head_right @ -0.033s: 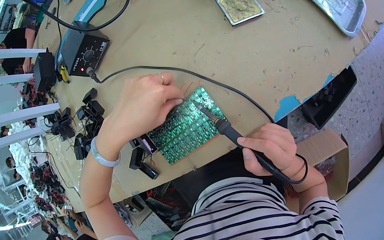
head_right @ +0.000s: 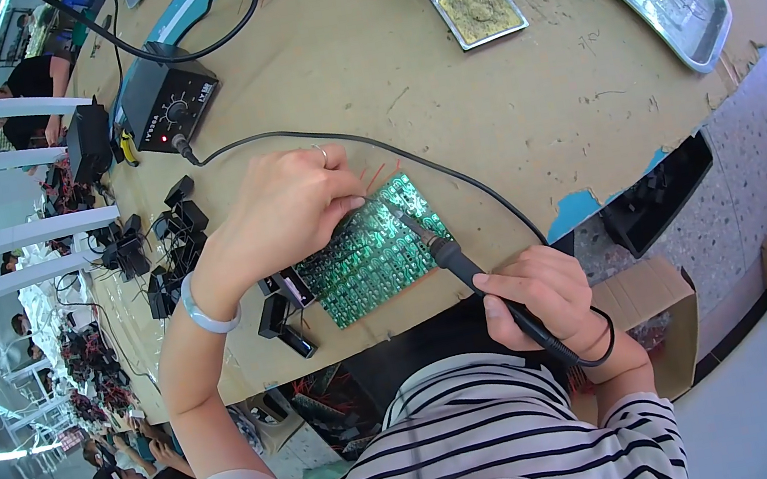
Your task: Soldering electronic components onto a printed circuit board at a workbench.
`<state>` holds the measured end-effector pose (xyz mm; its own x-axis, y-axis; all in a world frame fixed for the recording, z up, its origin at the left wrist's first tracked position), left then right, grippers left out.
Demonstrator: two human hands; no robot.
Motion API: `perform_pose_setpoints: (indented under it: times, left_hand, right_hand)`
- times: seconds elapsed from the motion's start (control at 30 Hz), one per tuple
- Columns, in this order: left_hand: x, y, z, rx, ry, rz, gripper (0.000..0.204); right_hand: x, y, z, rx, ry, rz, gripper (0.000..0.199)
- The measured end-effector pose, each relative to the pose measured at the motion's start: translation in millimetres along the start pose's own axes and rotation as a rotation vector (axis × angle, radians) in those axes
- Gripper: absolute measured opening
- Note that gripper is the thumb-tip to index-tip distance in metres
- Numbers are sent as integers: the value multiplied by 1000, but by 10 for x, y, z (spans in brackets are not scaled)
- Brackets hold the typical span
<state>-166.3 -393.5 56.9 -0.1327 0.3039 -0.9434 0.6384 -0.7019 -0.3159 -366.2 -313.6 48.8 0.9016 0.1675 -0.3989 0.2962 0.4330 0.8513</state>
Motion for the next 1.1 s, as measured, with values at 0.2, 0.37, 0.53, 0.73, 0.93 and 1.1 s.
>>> perform_pose_setpoints:
  times: [0.2, 0.37, 0.53, 0.73, 0.93, 1.1]
  left_hand:
    - [-1, -20, 25, 13, 5, -10, 8]
    - [26, 9, 28, -10, 15, -38, 10]
    - [13, 21, 54, -36, 5, -68, 13]
    - [22, 12, 68, -24, -26, -74, 15]
    - [97, 67, 48, -55, 48, -53, 9]
    - [94, 70, 65, -56, 49, -72, 9]
  right_hand:
    - [37, 46, 22, -43, -3, -4, 17]
    - [173, 222, -64, -245, 81, -216, 24]
    - [290, 375, -133, -385, 121, -319, 18]
    - [124, 335, -149, -314, 58, -235, 19]
    - [-93, 256, -160, -186, 25, -170, 29]
    - [-109, 236, -180, -161, 19, -176, 31]
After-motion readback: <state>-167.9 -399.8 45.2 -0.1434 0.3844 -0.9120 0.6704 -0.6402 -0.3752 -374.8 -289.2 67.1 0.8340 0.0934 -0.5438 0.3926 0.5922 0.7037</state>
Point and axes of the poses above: each hand's wrist, its own z-axis towards the middle knuckle, its own x-axis out of the palm, y = z × x, the point moved 9 cm from there along z, towards the middle knuckle, and after that the axes turned 15 degrees about x, right-handed, at the moved point
